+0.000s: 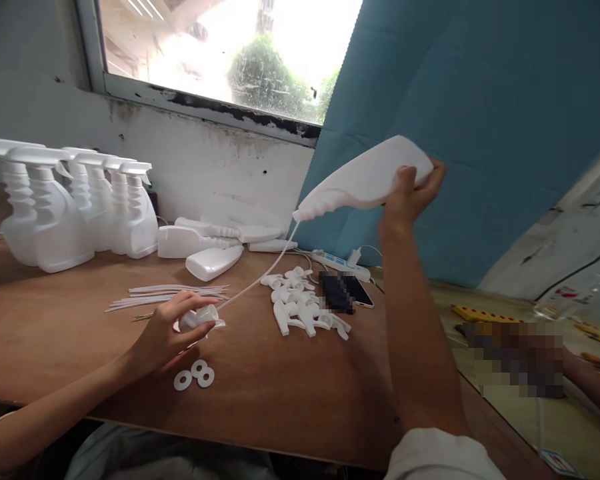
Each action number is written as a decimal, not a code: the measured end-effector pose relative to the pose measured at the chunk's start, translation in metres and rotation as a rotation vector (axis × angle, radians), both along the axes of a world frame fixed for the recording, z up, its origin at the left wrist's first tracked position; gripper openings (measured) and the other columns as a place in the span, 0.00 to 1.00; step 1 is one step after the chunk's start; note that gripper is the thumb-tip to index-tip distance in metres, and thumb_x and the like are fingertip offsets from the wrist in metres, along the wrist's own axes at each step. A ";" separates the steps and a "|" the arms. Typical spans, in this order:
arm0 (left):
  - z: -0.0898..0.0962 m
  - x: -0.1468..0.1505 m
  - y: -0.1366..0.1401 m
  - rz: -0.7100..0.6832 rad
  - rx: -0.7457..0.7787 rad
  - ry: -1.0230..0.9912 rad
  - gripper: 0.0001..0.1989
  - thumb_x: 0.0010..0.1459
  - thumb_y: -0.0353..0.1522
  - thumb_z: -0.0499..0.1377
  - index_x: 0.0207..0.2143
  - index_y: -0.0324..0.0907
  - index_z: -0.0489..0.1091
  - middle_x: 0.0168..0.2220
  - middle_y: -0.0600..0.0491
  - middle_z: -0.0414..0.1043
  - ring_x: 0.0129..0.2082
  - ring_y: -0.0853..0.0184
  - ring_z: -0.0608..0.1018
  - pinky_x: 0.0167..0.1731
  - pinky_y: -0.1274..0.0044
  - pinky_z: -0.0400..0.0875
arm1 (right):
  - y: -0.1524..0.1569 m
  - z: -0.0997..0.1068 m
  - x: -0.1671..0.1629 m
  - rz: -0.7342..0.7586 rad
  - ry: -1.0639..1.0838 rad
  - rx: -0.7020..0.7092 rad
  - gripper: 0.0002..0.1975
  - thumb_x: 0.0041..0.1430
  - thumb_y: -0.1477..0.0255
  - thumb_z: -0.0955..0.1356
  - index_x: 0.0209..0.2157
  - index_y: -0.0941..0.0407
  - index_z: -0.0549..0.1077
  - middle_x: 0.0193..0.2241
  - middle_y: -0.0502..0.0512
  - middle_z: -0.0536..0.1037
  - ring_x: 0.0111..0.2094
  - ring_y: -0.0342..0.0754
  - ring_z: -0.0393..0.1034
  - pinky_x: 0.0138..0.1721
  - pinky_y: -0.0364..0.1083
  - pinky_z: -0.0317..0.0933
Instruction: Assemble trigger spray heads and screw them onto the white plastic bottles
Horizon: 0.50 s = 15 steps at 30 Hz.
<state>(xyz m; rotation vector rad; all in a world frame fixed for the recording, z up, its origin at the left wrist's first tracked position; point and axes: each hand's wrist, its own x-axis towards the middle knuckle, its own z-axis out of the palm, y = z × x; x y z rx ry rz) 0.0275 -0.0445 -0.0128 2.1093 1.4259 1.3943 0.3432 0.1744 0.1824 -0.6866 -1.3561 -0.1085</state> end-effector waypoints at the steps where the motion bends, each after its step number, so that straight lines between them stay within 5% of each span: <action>1: 0.000 0.000 0.001 -0.001 -0.001 0.001 0.13 0.54 0.36 0.57 0.42 0.45 0.70 0.36 0.51 0.69 0.38 0.63 0.71 0.39 0.73 0.65 | -0.007 0.006 0.003 0.033 0.069 -0.028 0.10 0.52 0.69 0.56 0.39 0.51 0.53 0.43 0.61 0.62 0.40 0.49 0.64 0.24 0.44 0.55; 8: 0.001 0.000 0.001 -0.004 -0.003 0.028 0.13 0.54 0.35 0.57 0.42 0.44 0.69 0.37 0.50 0.68 0.39 0.62 0.71 0.40 0.73 0.65 | -0.053 0.019 -0.011 0.232 0.327 -0.101 0.09 0.45 0.70 0.60 0.32 0.50 0.58 0.39 0.55 0.66 0.36 0.46 0.67 0.18 0.40 0.51; 15: 0.000 -0.001 0.000 -0.005 0.002 0.029 0.13 0.54 0.35 0.57 0.43 0.46 0.69 0.37 0.51 0.68 0.39 0.63 0.71 0.40 0.73 0.65 | -0.072 0.027 -0.011 0.294 0.331 -0.041 0.11 0.38 0.69 0.61 0.30 0.50 0.59 0.31 0.49 0.64 0.29 0.43 0.65 0.13 0.37 0.44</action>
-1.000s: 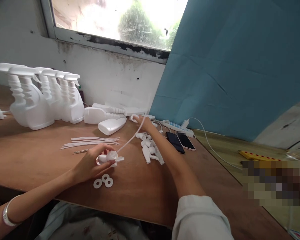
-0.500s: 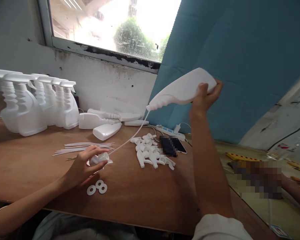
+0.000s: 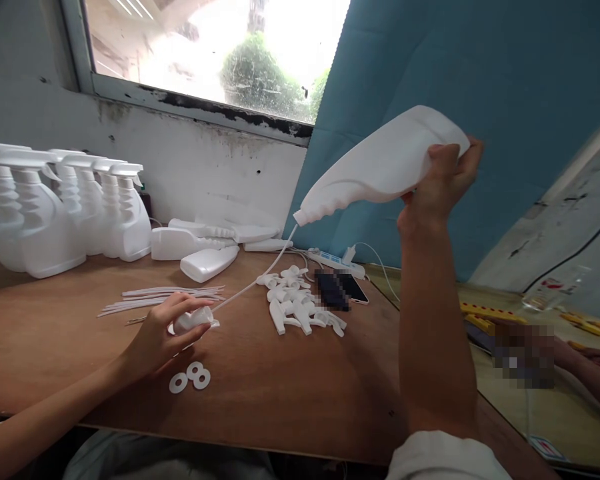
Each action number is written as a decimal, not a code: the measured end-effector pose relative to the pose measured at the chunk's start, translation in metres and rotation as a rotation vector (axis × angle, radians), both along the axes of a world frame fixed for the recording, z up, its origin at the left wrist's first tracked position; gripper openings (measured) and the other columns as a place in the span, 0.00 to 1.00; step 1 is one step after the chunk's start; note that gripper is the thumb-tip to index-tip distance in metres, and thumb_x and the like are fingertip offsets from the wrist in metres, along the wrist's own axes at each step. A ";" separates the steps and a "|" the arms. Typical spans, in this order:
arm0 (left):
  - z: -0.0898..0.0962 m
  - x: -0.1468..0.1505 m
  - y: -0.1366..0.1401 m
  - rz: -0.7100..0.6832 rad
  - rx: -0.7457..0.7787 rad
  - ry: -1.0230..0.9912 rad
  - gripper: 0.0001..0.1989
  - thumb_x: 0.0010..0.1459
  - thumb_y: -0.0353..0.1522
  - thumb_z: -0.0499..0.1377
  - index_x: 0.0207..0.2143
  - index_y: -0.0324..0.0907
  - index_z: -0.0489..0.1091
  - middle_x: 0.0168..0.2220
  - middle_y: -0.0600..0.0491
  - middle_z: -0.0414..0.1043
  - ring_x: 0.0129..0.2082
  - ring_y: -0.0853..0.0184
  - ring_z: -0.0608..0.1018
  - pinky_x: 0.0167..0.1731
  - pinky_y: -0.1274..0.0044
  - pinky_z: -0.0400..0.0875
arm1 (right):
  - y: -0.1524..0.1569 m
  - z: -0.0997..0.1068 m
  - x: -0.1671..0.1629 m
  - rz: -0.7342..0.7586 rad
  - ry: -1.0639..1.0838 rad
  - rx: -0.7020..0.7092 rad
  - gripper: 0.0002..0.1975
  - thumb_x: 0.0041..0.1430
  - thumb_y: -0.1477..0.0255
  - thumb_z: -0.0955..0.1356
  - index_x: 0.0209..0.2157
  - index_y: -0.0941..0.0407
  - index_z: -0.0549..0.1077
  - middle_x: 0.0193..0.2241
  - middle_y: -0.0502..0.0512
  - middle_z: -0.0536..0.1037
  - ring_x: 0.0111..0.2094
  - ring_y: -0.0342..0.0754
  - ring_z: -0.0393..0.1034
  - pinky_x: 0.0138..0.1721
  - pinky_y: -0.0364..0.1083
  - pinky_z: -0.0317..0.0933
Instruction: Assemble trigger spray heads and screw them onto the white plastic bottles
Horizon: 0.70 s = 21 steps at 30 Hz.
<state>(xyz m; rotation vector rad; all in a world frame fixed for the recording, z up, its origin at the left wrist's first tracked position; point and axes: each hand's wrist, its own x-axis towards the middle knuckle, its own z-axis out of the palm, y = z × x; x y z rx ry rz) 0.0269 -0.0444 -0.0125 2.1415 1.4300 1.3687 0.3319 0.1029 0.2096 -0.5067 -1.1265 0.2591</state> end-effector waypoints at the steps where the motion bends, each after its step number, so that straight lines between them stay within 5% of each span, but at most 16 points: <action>1: 0.000 0.000 0.000 -0.001 0.000 0.001 0.13 0.54 0.35 0.57 0.43 0.46 0.69 0.37 0.51 0.68 0.39 0.63 0.71 0.41 0.73 0.65 | 0.000 0.000 0.001 0.001 -0.007 0.009 0.11 0.38 0.68 0.61 0.29 0.51 0.59 0.30 0.49 0.63 0.28 0.42 0.64 0.13 0.37 0.43; 6: -0.001 0.000 0.000 -0.006 -0.003 -0.011 0.13 0.54 0.35 0.57 0.43 0.45 0.70 0.37 0.51 0.68 0.40 0.63 0.70 0.41 0.72 0.65 | 0.004 -0.011 -0.005 0.019 -0.014 -0.037 0.13 0.37 0.68 0.62 0.30 0.51 0.59 0.29 0.48 0.62 0.27 0.41 0.60 0.14 0.36 0.43; 10: -0.001 0.000 -0.001 0.029 0.006 -0.098 0.14 0.54 0.36 0.58 0.44 0.45 0.69 0.37 0.51 0.68 0.37 0.64 0.71 0.39 0.73 0.66 | 0.003 -0.045 -0.023 0.115 -0.009 -0.137 0.13 0.39 0.70 0.63 0.33 0.53 0.61 0.31 0.49 0.65 0.29 0.41 0.62 0.17 0.36 0.52; 16: 0.010 -0.006 0.006 0.032 -0.105 -0.672 0.29 0.46 0.37 0.64 0.49 0.45 0.58 0.33 0.55 0.68 0.26 0.71 0.71 0.23 0.81 0.66 | -0.036 -0.119 -0.059 0.372 0.185 -0.283 0.14 0.41 0.72 0.66 0.33 0.52 0.62 0.34 0.48 0.69 0.34 0.43 0.66 0.22 0.38 0.61; 21: 0.011 -0.010 0.013 -0.049 -0.233 -0.903 0.21 0.47 0.41 0.63 0.41 0.39 0.64 0.29 0.54 0.69 0.29 0.67 0.74 0.26 0.79 0.68 | -0.070 -0.157 -0.076 0.458 0.239 -0.408 0.15 0.42 0.72 0.69 0.34 0.53 0.64 0.33 0.47 0.71 0.34 0.44 0.68 0.25 0.41 0.67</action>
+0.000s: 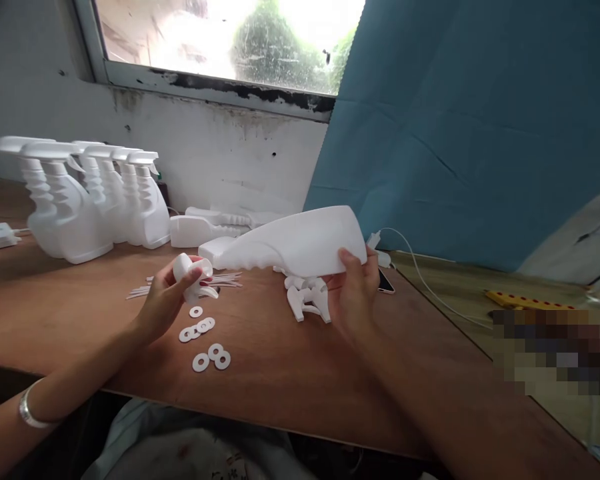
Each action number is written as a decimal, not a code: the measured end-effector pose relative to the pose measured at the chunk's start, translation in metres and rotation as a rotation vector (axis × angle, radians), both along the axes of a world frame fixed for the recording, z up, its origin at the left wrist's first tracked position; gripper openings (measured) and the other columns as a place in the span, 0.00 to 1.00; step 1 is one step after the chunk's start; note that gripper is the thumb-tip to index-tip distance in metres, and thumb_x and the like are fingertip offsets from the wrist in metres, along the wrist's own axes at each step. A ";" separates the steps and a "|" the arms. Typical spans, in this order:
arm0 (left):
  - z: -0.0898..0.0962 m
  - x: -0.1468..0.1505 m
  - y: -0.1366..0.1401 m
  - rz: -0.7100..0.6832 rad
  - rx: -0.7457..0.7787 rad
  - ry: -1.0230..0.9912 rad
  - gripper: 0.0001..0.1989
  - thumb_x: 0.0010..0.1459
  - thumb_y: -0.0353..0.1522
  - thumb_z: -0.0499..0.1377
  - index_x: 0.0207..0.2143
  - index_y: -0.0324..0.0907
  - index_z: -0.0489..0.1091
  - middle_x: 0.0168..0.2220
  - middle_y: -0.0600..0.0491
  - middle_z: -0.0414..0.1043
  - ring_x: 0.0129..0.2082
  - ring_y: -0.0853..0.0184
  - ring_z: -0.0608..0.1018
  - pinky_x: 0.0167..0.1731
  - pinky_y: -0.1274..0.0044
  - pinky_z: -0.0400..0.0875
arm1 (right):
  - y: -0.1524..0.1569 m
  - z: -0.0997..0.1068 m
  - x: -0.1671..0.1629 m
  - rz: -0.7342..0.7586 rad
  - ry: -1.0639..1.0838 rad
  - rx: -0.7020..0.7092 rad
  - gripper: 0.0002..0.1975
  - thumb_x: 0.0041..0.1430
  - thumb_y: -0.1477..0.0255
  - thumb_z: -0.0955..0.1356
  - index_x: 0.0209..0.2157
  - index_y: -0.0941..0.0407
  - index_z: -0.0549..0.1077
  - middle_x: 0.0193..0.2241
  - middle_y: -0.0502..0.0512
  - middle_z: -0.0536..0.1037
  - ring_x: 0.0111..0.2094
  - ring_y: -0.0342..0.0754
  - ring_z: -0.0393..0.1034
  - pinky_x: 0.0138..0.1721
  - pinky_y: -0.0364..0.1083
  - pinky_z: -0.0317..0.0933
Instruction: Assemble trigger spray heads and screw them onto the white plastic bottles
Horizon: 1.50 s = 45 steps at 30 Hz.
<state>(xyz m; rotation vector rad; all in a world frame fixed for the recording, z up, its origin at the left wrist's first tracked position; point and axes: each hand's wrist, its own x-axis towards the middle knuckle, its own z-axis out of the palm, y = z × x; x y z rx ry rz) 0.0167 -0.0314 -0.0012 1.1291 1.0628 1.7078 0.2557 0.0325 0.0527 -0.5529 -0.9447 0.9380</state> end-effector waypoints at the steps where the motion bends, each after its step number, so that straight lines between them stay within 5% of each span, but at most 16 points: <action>1: -0.001 0.000 0.001 -0.029 -0.021 -0.010 0.20 0.48 0.42 0.62 0.40 0.38 0.65 0.28 0.53 0.69 0.29 0.67 0.74 0.26 0.79 0.68 | -0.004 -0.005 -0.001 -0.003 0.002 -0.025 0.15 0.42 0.72 0.69 0.34 0.52 0.65 0.34 0.48 0.72 0.35 0.44 0.69 0.25 0.41 0.67; 9: -0.005 0.002 0.007 -0.073 -0.192 -0.112 0.21 0.49 0.46 0.58 0.32 0.36 0.63 0.22 0.53 0.68 0.20 0.70 0.71 0.20 0.79 0.66 | -0.010 -0.042 -0.002 0.004 -0.007 -0.109 0.16 0.41 0.70 0.71 0.32 0.51 0.63 0.33 0.47 0.73 0.32 0.43 0.70 0.22 0.40 0.67; 16: -0.007 -0.001 0.007 -0.001 -0.135 -0.070 0.18 0.50 0.43 0.59 0.31 0.38 0.62 0.23 0.55 0.68 0.21 0.70 0.73 0.20 0.80 0.67 | 0.004 -0.057 0.006 0.036 -0.083 -0.061 0.15 0.42 0.69 0.71 0.29 0.52 0.61 0.28 0.43 0.70 0.28 0.40 0.67 0.22 0.37 0.64; 21: -0.006 -0.002 0.007 0.008 -0.146 -0.023 0.18 0.47 0.43 0.61 0.31 0.38 0.63 0.24 0.55 0.68 0.23 0.68 0.74 0.20 0.79 0.67 | 0.020 -0.064 0.019 0.130 -0.115 0.000 0.10 0.44 0.68 0.64 0.32 0.52 0.69 0.36 0.47 0.71 0.33 0.43 0.67 0.26 0.41 0.65; 30: -0.011 -0.007 0.008 -0.034 -0.183 0.076 0.18 0.46 0.42 0.62 0.33 0.38 0.65 0.28 0.53 0.70 0.28 0.64 0.76 0.19 0.80 0.65 | 0.029 -0.059 0.022 0.032 -0.164 0.078 0.18 0.32 0.75 0.74 0.31 0.52 0.70 0.30 0.45 0.72 0.34 0.44 0.66 0.35 0.44 0.63; 39: -0.004 -0.004 0.005 -0.026 -0.158 0.028 0.18 0.43 0.40 0.64 0.32 0.37 0.66 0.26 0.55 0.69 0.26 0.66 0.74 0.22 0.79 0.67 | 0.033 -0.061 0.024 0.080 -0.186 0.066 0.16 0.38 0.64 0.74 0.25 0.53 0.65 0.26 0.46 0.69 0.31 0.45 0.66 0.33 0.48 0.67; 45: -0.001 -0.004 0.006 0.002 -0.162 -0.029 0.16 0.44 0.39 0.63 0.31 0.37 0.66 0.25 0.55 0.68 0.24 0.69 0.72 0.23 0.77 0.69 | 0.030 -0.059 0.027 0.200 -0.206 0.058 0.12 0.47 0.63 0.67 0.35 0.51 0.72 0.35 0.49 0.72 0.34 0.46 0.67 0.31 0.47 0.68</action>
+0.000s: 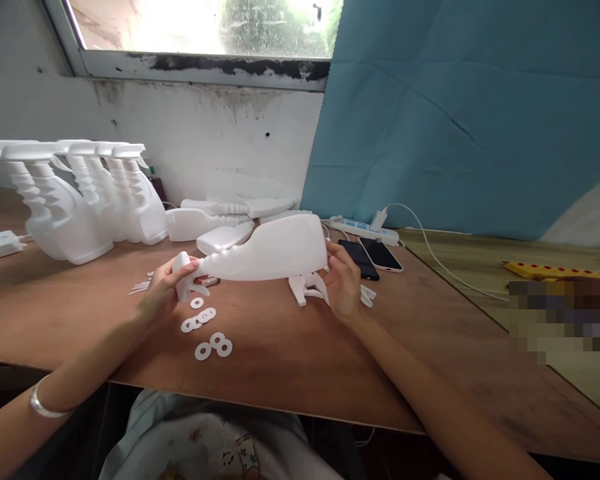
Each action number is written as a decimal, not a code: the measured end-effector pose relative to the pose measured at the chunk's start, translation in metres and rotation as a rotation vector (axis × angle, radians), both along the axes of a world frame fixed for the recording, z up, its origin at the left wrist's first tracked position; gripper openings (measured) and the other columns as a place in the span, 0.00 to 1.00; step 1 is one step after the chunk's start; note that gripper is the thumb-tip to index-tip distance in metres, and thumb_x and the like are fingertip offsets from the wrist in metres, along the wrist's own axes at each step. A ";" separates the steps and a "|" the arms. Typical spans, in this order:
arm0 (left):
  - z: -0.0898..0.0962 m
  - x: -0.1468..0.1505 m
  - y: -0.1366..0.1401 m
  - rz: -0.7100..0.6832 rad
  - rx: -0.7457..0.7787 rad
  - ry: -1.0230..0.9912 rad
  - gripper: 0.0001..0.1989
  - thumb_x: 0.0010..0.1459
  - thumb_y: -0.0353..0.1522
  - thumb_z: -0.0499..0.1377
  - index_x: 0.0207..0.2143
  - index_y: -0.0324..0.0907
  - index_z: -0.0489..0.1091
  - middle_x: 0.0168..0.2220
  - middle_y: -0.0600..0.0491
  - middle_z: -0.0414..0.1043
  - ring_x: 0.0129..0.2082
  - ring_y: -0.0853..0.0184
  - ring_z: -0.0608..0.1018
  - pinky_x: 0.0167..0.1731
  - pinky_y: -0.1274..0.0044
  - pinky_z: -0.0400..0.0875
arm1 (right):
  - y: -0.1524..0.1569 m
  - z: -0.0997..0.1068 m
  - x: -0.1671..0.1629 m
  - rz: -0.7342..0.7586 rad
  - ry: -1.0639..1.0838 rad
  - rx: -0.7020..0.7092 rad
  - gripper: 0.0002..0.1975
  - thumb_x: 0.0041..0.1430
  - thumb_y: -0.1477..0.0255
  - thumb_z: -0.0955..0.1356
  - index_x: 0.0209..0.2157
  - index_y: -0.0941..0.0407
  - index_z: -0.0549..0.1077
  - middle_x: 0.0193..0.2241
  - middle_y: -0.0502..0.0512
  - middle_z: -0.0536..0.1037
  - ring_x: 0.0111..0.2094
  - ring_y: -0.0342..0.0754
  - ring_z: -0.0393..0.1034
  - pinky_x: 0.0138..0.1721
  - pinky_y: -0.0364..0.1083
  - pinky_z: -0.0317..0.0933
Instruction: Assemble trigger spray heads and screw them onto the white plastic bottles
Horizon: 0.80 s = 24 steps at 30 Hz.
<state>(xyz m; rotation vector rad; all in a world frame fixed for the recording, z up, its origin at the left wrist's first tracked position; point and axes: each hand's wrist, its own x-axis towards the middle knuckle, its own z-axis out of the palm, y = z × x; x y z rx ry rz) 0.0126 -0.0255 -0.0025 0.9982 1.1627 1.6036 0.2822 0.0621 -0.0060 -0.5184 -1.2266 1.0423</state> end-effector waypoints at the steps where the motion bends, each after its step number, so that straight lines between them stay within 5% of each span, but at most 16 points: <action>1: 0.000 0.000 0.000 -0.007 0.000 -0.005 0.16 0.44 0.38 0.63 0.31 0.36 0.66 0.25 0.54 0.68 0.24 0.69 0.72 0.23 0.77 0.69 | -0.001 0.001 0.000 0.004 -0.006 0.004 0.14 0.46 0.66 0.67 0.37 0.51 0.73 0.36 0.49 0.72 0.32 0.45 0.67 0.30 0.46 0.68; 6: -0.001 0.001 -0.001 -0.032 0.005 -0.028 0.15 0.46 0.38 0.62 0.31 0.37 0.65 0.26 0.54 0.68 0.25 0.69 0.72 0.23 0.77 0.69 | -0.005 0.003 -0.002 -0.028 -0.061 0.016 0.19 0.39 0.71 0.70 0.38 0.50 0.72 0.36 0.49 0.73 0.32 0.46 0.68 0.27 0.45 0.66; 13: -0.002 0.000 0.000 -0.030 -0.008 -0.059 0.15 0.46 0.39 0.62 0.30 0.36 0.65 0.25 0.54 0.67 0.24 0.69 0.71 0.20 0.79 0.68 | -0.003 0.001 -0.001 -0.103 -0.088 0.235 0.17 0.37 0.70 0.74 0.31 0.52 0.67 0.47 0.49 0.69 0.54 0.51 0.58 0.52 0.52 0.56; 19: -0.001 0.001 0.001 -0.024 -0.031 -0.042 0.16 0.45 0.39 0.63 0.30 0.37 0.64 0.24 0.55 0.65 0.23 0.68 0.72 0.15 0.81 0.64 | -0.002 0.001 0.001 0.025 -0.069 0.151 0.17 0.40 0.65 0.74 0.30 0.51 0.65 0.31 0.47 0.69 0.36 0.46 0.66 0.40 0.46 0.63; 24: -0.002 0.001 0.000 -0.021 0.008 -0.031 0.16 0.45 0.39 0.63 0.30 0.37 0.65 0.25 0.55 0.66 0.24 0.68 0.73 0.21 0.77 0.70 | 0.002 -0.004 0.002 0.024 -0.055 0.095 0.18 0.40 0.64 0.74 0.31 0.51 0.64 0.31 0.46 0.67 0.32 0.44 0.64 0.34 0.44 0.63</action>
